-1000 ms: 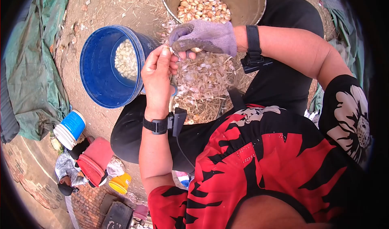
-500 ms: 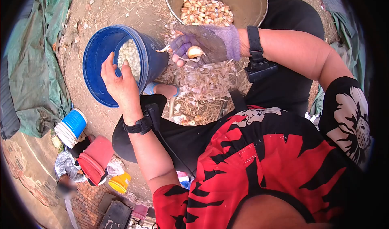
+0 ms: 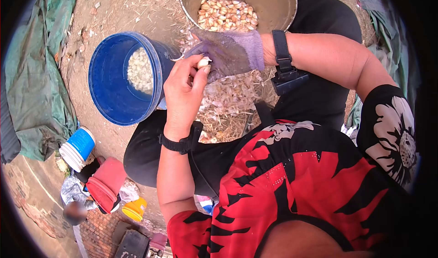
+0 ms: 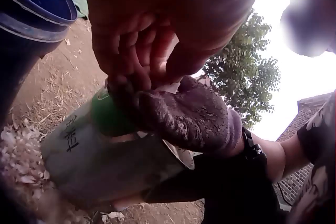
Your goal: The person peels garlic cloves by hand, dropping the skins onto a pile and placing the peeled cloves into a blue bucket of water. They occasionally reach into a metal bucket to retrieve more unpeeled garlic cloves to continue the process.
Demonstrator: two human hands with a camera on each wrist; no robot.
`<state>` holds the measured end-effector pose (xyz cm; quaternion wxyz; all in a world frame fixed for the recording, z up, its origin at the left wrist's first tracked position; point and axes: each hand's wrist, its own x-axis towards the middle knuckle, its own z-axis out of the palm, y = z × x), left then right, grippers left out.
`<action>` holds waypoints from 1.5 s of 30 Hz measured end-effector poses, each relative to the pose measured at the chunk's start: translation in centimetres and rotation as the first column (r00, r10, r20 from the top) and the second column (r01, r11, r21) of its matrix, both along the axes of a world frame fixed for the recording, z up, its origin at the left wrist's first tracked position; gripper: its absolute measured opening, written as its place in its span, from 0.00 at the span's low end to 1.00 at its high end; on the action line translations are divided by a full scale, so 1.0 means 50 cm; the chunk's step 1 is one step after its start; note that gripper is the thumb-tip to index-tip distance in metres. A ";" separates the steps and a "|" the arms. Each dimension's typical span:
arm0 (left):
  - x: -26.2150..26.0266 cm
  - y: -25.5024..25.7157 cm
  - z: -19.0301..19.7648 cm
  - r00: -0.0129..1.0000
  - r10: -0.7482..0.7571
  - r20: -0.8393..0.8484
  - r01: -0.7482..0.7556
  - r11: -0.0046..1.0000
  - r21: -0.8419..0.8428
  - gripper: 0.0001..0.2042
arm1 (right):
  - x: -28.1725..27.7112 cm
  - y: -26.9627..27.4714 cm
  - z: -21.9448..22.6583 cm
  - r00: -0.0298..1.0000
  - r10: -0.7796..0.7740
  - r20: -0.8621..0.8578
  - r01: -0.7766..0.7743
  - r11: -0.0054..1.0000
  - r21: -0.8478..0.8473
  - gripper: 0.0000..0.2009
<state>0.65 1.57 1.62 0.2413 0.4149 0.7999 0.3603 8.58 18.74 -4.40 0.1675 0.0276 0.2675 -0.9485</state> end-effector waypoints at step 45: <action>-0.001 -0.020 -0.002 0.920 0.151 0.361 -0.167 0.986 0.013 0.10 | -0.006 0.004 0.050 0.989 0.082 0.124 -0.133 0.859 0.494 0.19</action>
